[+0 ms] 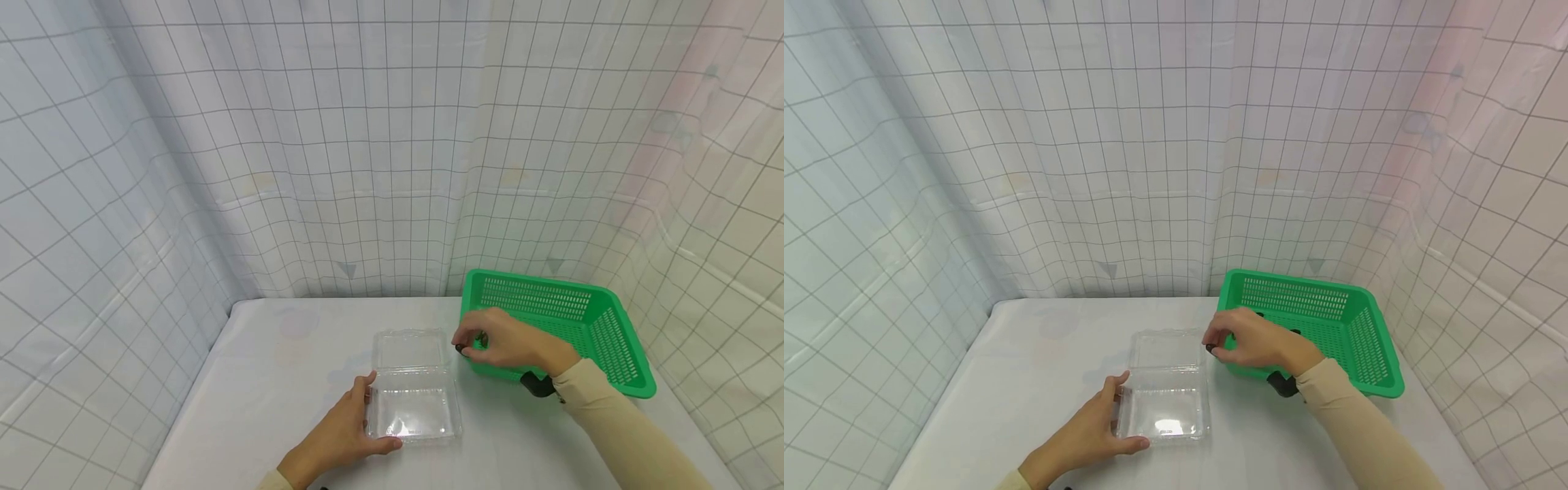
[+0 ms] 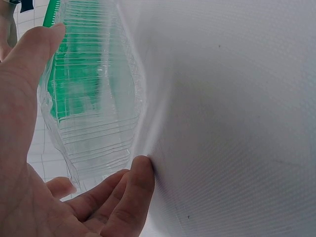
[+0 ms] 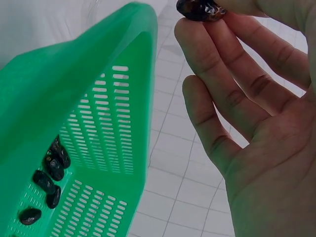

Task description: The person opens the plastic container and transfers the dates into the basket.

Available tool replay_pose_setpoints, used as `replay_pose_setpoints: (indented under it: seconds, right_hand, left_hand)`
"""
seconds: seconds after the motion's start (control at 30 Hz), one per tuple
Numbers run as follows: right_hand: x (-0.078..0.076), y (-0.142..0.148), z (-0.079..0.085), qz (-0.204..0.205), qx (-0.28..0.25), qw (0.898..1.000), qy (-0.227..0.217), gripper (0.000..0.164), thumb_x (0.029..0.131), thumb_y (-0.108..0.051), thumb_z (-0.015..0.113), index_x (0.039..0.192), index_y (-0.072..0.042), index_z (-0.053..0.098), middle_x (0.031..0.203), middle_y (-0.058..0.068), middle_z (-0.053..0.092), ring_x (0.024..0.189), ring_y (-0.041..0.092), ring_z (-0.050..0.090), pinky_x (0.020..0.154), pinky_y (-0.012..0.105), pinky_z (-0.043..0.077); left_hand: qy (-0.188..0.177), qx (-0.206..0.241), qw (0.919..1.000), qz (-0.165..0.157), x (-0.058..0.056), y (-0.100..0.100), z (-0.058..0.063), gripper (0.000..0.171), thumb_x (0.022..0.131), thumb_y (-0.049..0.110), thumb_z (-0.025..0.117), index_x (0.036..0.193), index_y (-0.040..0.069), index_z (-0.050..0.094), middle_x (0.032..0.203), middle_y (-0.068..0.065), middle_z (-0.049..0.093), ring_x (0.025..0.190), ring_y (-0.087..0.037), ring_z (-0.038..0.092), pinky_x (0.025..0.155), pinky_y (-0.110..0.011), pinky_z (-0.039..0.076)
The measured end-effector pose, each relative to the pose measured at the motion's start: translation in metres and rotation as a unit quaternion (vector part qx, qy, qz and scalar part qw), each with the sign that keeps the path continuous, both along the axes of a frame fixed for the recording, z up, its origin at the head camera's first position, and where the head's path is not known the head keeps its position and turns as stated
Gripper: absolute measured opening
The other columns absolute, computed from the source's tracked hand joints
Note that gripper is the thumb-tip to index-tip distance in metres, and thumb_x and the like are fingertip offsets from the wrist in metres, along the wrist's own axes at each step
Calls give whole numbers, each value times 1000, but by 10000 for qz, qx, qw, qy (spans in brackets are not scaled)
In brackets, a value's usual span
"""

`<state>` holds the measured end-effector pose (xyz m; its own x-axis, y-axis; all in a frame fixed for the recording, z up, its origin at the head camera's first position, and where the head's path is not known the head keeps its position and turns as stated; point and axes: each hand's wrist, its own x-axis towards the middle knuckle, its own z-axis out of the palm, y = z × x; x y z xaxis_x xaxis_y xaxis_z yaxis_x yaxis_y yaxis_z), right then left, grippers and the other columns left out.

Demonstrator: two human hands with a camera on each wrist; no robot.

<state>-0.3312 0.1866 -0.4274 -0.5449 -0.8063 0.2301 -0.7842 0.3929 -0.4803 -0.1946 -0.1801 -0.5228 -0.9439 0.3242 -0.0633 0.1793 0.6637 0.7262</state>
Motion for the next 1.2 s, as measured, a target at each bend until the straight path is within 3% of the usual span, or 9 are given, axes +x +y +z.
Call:
replay_pose_setpoints:
  seconds: [0.17,0.37,0.57,0.8,1.07,1.2]
  right_hand:
    - [-6,8,-1,-57,-125,9999,69,17,102,-1,84,114,-14,85,109,-5,83,93,0,76,83,34,69]
    - [-13,18,1,-270,-99,9994,211,15,103,-3,85,114,-12,86,108,-2,83,94,2,77,84,29,66]
    - [-20,28,-1,-579,54,9982,126,16,103,-2,84,116,-12,86,109,-2,84,94,3,77,85,36,69]
    - [-27,39,-3,-944,357,9947,186,19,103,-4,84,117,-16,86,113,1,87,100,8,80,89,31,67]
    - [-29,48,-5,-1197,592,9910,-20,15,106,-6,82,119,-13,86,119,6,87,109,22,81,95,50,70]
    - [-31,52,-7,-1321,733,9885,-16,14,106,-7,82,119,-12,87,118,1,87,110,23,81,94,49,69]
  left_hand:
    - [-2,-18,10000,-12,-1,0,0,118,84,59,102,166,3,37,168,-22,59,107,-19,69,89,-34,61]
    - [-47,-8,10000,14,-1,0,-1,120,84,58,103,167,4,36,166,-22,61,105,-19,70,89,-35,62]
    - [-56,-20,10000,9,-1,0,-1,118,84,59,103,166,4,37,165,-22,61,103,-18,69,88,-35,62]
    - [-92,4,10000,-1,-1,-1,0,118,85,57,103,167,4,36,164,-23,61,104,-19,71,88,-36,63]
    - [-103,9,9999,10,0,-1,0,122,85,58,103,170,5,34,163,-22,61,108,-20,72,91,-38,64]
    - [-81,1,10000,13,0,0,0,122,85,58,103,169,4,34,166,-21,60,109,-20,72,91,-37,64]
